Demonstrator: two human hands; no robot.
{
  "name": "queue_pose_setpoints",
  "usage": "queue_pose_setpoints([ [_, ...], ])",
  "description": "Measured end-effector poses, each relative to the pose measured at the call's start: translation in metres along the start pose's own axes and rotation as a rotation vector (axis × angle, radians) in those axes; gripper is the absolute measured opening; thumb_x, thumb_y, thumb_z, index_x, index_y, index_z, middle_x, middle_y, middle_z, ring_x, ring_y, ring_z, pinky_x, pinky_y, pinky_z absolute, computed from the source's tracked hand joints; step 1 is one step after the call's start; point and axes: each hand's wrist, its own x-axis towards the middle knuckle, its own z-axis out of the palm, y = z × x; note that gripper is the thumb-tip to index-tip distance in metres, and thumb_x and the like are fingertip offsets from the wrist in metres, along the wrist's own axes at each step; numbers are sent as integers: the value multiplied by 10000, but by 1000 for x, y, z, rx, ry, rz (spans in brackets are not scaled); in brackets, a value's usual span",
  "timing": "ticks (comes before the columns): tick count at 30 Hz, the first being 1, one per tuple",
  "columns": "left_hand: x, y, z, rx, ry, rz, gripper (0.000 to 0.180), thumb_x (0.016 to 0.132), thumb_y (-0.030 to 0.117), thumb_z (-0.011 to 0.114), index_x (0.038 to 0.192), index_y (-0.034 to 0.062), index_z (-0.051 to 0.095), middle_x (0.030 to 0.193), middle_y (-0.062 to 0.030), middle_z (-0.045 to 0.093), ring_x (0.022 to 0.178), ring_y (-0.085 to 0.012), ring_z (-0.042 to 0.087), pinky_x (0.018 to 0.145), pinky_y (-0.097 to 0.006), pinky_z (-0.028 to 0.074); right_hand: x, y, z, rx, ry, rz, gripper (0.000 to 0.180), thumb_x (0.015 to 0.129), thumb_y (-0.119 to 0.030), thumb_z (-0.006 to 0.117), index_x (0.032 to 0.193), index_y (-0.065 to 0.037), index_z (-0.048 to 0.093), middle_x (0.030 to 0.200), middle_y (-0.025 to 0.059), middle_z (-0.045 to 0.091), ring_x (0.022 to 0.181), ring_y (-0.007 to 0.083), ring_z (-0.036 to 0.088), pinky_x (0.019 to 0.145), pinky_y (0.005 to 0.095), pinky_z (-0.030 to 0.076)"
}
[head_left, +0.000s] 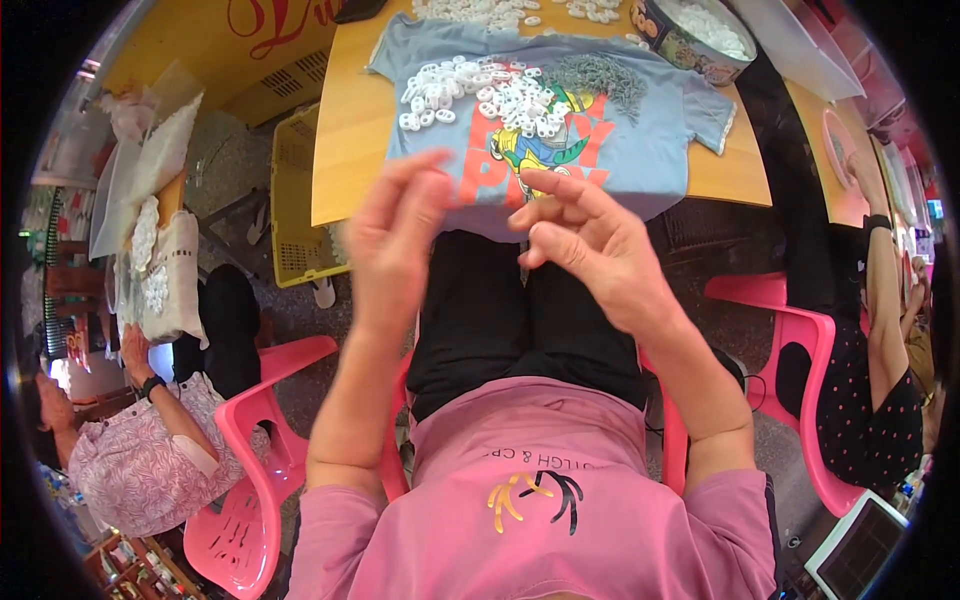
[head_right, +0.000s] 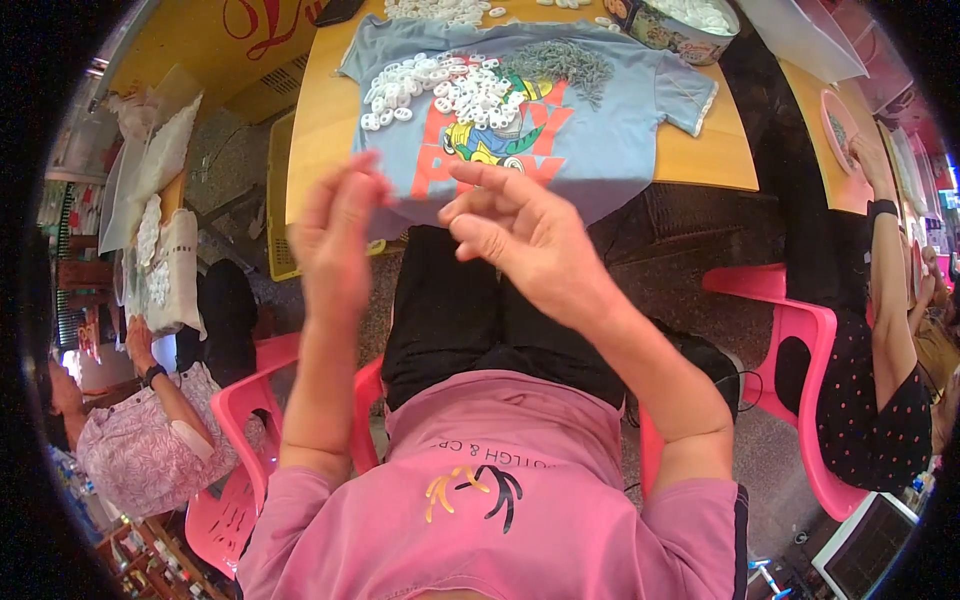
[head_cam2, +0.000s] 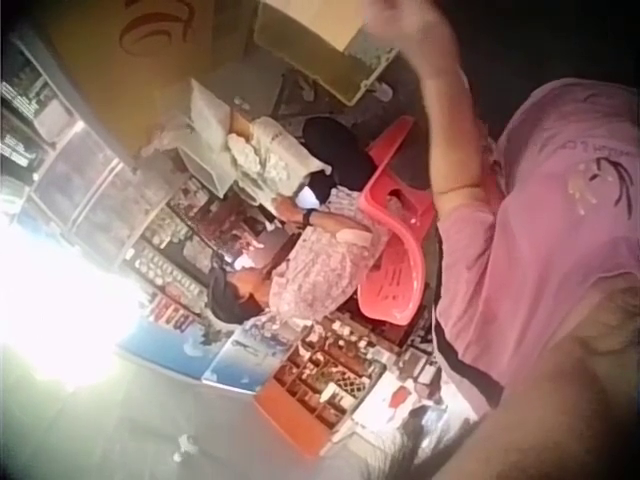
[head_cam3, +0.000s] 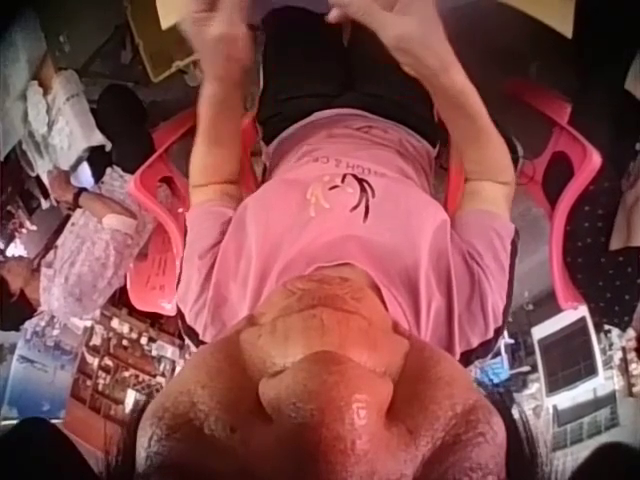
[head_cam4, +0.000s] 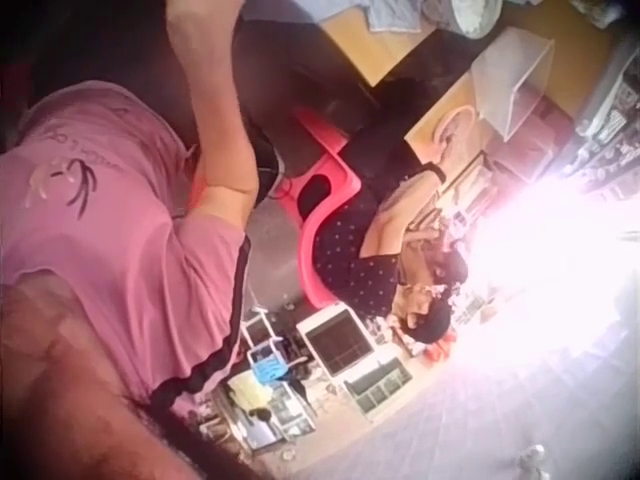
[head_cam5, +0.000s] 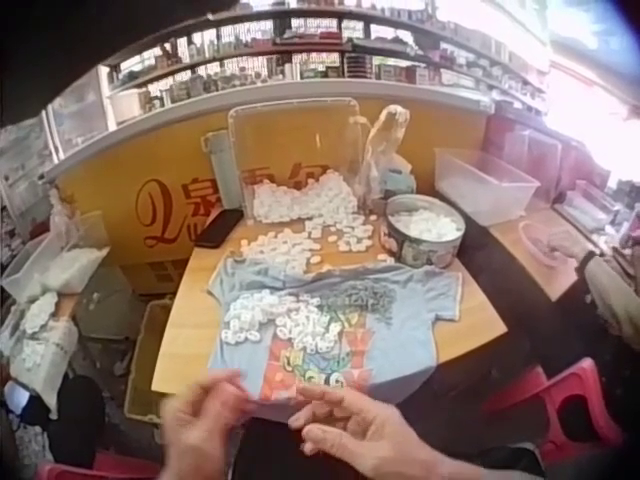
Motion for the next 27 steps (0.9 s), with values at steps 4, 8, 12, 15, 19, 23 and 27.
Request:
queue_pose_setpoints([
  [4,59,1,-76,356,269,233,265,957,163,620,1161,-6,643,910,-9,621,818,-74,557,758,-212,458,14,-9,-39,-363,170,-25,237,954,-109,606,1148,24,633,966,40,676,830,81,589,775,227,483],
  [8,104,-9,-162,773,391,279,416,927,261,669,1226,-21,606,1068,-78,622,954,-147,570,868,-278,466,38,-10,-64,-638,257,-103,205,932,-123,643,1071,27,667,923,10,677,776,55,575,716,207,466],
  [12,123,-33,-199,1045,523,298,487,927,292,663,1308,8,550,1217,-110,567,1108,-196,540,945,-319,447,62,-9,-71,-938,257,-297,173,900,-123,671,1030,-11,691,872,26,663,724,89,583,658,227,450],
  [15,95,-12,-145,873,502,312,467,943,247,638,1335,23,518,1295,-130,517,1202,-213,501,982,-329,434,75,-1,-75,-1201,231,-415,155,871,-122,684,998,-35,697,829,59,635,700,153,597,641,266,457],
  [19,59,0,-84,632,226,464,369,923,108,630,1273,18,551,1276,-117,525,1154,-208,531,979,-341,444,84,6,-67,-1462,205,-570,134,839,-130,698,939,-42,695,822,91,611,712,236,610,655,329,482],
  [23,34,-3,-33,617,72,551,291,896,56,638,1184,21,609,1154,-119,599,1050,-205,576,843,-300,479,84,7,-64,-1467,192,-588,137,831,-136,704,941,-55,697,837,95,625,707,254,612,661,337,491],
  [27,18,-20,3,284,-86,262,236,904,30,624,1139,21,636,1020,-92,641,874,-163,613,747,-262,495,80,7,-66,-1101,190,-418,155,872,-152,697,968,-31,694,799,46,637,683,175,611,641,285,489],
])
